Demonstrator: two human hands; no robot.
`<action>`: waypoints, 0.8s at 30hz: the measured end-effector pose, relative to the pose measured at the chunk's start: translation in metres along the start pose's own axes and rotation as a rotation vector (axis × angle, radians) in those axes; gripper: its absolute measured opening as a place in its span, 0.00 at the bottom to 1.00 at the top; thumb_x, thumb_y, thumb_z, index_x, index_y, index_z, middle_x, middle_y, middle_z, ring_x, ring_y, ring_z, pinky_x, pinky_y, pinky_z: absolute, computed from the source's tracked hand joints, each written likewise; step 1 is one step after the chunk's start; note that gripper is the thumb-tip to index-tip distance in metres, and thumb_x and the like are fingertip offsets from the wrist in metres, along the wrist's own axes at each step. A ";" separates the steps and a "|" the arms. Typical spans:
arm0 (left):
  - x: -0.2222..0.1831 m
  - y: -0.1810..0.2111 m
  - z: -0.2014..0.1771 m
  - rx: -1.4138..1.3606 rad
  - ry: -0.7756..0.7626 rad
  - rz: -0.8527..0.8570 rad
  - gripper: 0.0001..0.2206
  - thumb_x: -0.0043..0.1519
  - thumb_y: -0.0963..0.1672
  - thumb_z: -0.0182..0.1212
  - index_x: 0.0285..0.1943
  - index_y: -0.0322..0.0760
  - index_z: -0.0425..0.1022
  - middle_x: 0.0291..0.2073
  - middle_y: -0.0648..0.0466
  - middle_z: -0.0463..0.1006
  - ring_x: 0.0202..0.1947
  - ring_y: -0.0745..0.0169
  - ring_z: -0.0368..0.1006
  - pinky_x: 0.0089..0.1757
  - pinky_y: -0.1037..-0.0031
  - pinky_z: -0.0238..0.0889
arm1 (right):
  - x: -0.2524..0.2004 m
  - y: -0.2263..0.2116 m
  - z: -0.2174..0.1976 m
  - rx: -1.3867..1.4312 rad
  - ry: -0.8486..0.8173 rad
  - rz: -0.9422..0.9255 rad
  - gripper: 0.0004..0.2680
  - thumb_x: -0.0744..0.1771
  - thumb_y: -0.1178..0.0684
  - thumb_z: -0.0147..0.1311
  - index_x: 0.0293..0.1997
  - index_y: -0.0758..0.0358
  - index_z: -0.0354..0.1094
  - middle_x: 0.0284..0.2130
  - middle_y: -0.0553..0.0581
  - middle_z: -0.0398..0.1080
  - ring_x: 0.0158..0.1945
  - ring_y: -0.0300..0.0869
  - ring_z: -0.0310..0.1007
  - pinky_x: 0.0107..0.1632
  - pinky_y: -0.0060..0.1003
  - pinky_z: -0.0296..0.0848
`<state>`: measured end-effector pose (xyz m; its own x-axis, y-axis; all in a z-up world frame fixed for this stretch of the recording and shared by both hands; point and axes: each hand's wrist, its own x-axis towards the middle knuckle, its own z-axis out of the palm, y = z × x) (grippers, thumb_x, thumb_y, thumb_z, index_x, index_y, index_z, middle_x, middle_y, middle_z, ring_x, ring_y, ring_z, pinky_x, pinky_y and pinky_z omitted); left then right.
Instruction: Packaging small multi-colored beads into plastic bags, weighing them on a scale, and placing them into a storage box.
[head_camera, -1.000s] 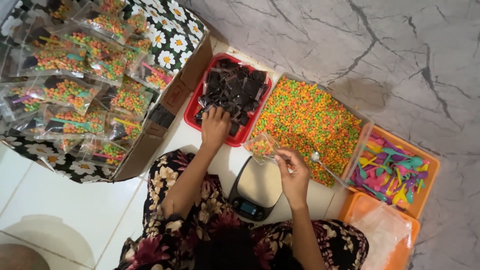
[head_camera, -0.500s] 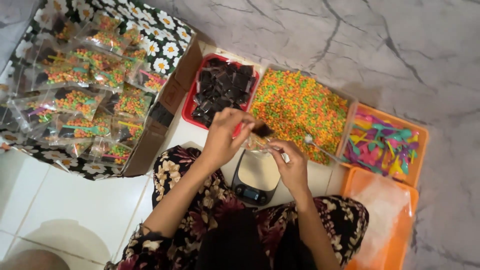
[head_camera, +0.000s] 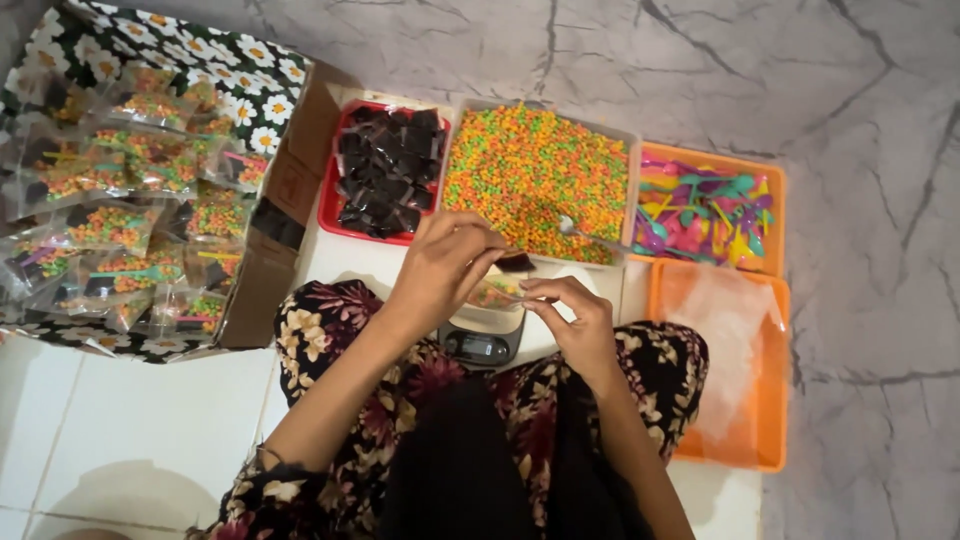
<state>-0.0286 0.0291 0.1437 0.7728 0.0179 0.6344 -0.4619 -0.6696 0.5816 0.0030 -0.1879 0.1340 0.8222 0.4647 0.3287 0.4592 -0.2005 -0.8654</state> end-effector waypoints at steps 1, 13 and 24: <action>0.001 0.005 0.001 -0.003 -0.004 0.006 0.03 0.65 0.42 0.63 0.44 0.43 0.80 0.33 0.56 0.82 0.49 0.55 0.76 0.52 0.66 0.62 | -0.003 -0.005 -0.002 -0.001 0.008 0.000 0.04 0.63 0.63 0.65 0.38 0.60 0.79 0.33 0.56 0.81 0.39 0.47 0.81 0.41 0.39 0.79; 0.000 0.037 0.008 -0.045 -0.027 0.087 0.03 0.64 0.42 0.63 0.44 0.42 0.80 0.32 0.56 0.82 0.50 0.55 0.77 0.54 0.62 0.63 | -0.025 0.002 -0.017 0.011 0.044 -0.018 0.05 0.63 0.62 0.66 0.38 0.60 0.80 0.32 0.57 0.80 0.38 0.46 0.81 0.41 0.39 0.78; -0.007 0.027 0.009 0.058 -0.099 0.125 0.02 0.65 0.42 0.62 0.42 0.42 0.79 0.31 0.56 0.80 0.51 0.56 0.77 0.55 0.62 0.63 | -0.020 -0.003 -0.024 0.022 0.055 -0.017 0.04 0.63 0.63 0.66 0.37 0.60 0.79 0.32 0.58 0.81 0.37 0.47 0.81 0.40 0.39 0.78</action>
<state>-0.0430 0.0041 0.1501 0.7515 -0.1395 0.6448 -0.5333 -0.7038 0.4693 -0.0069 -0.2176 0.1391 0.8319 0.4199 0.3629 0.4662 -0.1739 -0.8674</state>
